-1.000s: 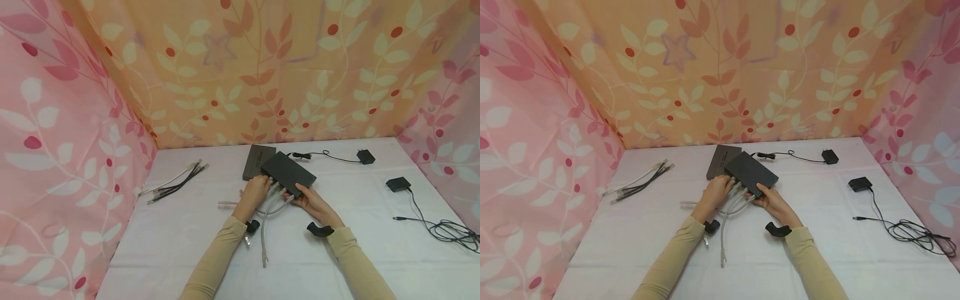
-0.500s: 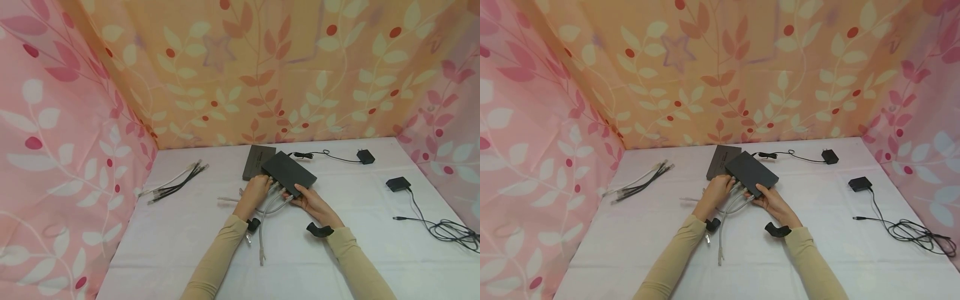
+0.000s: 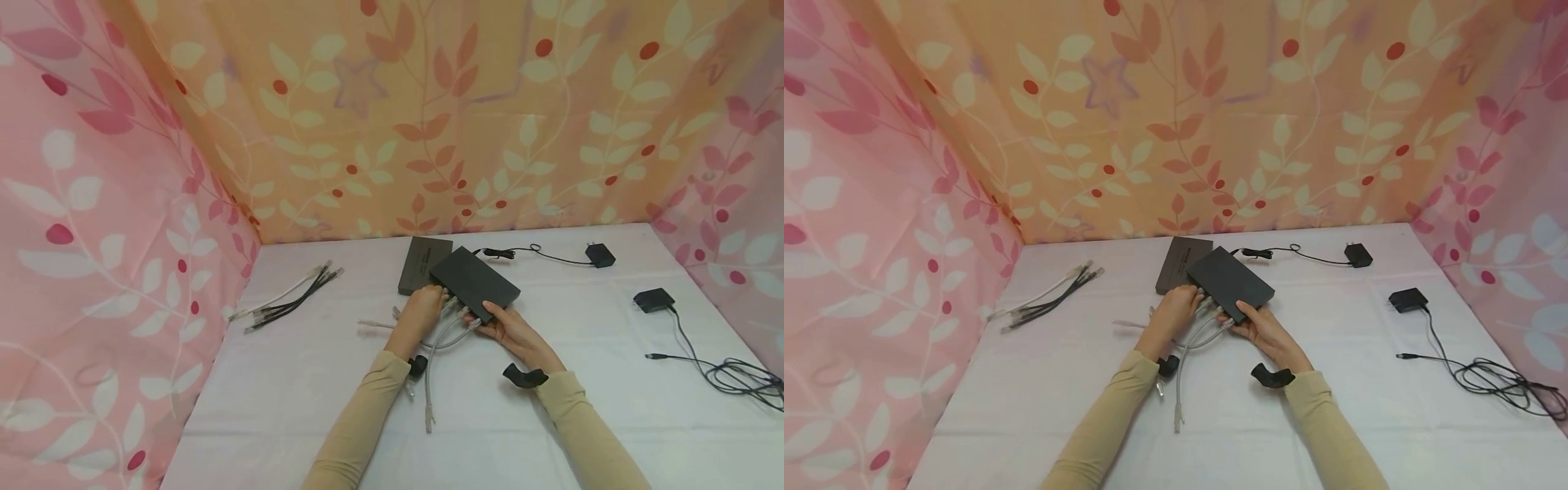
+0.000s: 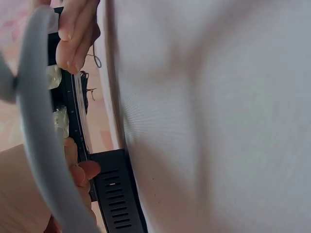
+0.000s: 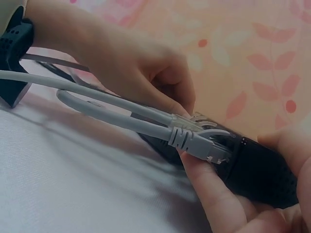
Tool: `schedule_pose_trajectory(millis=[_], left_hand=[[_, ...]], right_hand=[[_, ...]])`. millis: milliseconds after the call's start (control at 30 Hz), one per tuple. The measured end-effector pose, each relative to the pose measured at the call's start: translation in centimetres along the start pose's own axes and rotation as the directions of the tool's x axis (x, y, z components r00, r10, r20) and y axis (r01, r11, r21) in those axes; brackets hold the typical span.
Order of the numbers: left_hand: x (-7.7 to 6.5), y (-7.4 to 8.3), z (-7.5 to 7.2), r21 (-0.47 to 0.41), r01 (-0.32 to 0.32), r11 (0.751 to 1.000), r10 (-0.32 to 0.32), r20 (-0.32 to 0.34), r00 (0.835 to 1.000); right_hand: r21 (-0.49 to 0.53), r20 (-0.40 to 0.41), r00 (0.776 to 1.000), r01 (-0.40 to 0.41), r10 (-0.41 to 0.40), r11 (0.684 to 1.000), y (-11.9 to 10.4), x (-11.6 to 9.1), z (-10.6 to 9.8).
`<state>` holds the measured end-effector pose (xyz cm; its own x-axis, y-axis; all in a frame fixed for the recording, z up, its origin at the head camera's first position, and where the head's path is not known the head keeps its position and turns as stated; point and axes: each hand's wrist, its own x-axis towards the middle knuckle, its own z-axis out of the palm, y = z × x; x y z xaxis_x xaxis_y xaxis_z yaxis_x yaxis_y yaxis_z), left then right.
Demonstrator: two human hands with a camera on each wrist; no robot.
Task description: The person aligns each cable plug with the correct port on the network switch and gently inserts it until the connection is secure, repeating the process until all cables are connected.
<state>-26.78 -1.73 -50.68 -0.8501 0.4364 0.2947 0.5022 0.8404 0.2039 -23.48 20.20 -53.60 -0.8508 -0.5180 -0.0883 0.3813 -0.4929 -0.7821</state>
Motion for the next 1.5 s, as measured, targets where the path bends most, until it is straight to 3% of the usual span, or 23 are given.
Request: schedule_pose_trajectory(millis=[167,267,367,467,533,667,733,833,1000,1133,1267,1367,1500], left_hand=[[0.3,0.2,0.1,0.003,0.009,1.0,-0.009,-0.03,0.999],[0.3,0.2,0.2,-0.056,0.036,0.998,-0.038,-0.03,0.999],[-0.1,0.0,0.1,-0.196,0.111,0.974,-0.113,-0.001,0.994],[-0.5,-0.5,-0.3,-0.322,0.166,0.932,-0.168,0.022,0.985],[-0.6,-0.8,-0.8,-0.357,0.178,0.917,-0.18,0.028,0.983],[-0.6,-1.3,-1.6,-0.344,0.198,0.918,-0.19,0.055,0.98],[-0.6,-1.7,-1.6,-0.315,0.179,0.932,-0.172,0.053,0.984],[-0.7,-2.2,-1.4,-0.286,0.103,0.953,-0.107,0.001,0.994],[-1.0,-2.9,-1.2,-0.304,0.0,0.953,-0.026,-0.082,0.996],[-1.1,-3.2,-1.1,-0.365,-0.024,0.931,0.001,-0.063,0.998],[-0.9,-3.7,-0.7,-0.442,0.0,0.897,0.018,0.034,0.999],[-0.8,-4.2,-0.3,-0.507,0.032,0.861,0.012,0.083,0.996],[-0.8,-4.8,0.0,-0.589,0.034,0.807,0.012,0.074,0.997]], right_hand=[[-0.004,0.009,1.0,0.019,-0.019,1.0,-0.3,0.0,-0.1],[-0.008,0.018,0.999,0.033,-0.033,0.999,-0.2,0.0,-0.1],[-0.006,0.024,0.999,0.024,-0.024,1.0,-0.1,0.1,-0.1],[-0.017,0.025,0.999,0.022,-0.021,1.0,0.2,0.3,0.0],[-0.018,0.018,1.0,0.023,-0.023,1.0,0.3,0.5,0.0],[-0.016,0.008,0.999,0.034,-0.034,0.999,0.5,0.5,-0.1],[-0.011,0.007,0.999,0.039,-0.039,0.999,0.6,0.4,-0.2],[-0.011,0.013,0.999,0.046,-0.046,0.999,0.6,0.3,-0.2],[0.016,0.008,0.999,0.049,-0.049,0.999,0.4,0.3,-0.1],[0.023,-0.001,0.999,0.042,-0.042,0.999,0.3,0.2,-0.1],[0.026,-0.007,1.0,0.03,-0.03,0.999,0.3,0.2,-0.2],[0.034,-0.001,0.999,0.032,-0.032,0.999,0.3,0.2,-0.3],[0.035,0.036,0.999,0.04,-0.041,0.999,0.4,0.1,-0.4]])
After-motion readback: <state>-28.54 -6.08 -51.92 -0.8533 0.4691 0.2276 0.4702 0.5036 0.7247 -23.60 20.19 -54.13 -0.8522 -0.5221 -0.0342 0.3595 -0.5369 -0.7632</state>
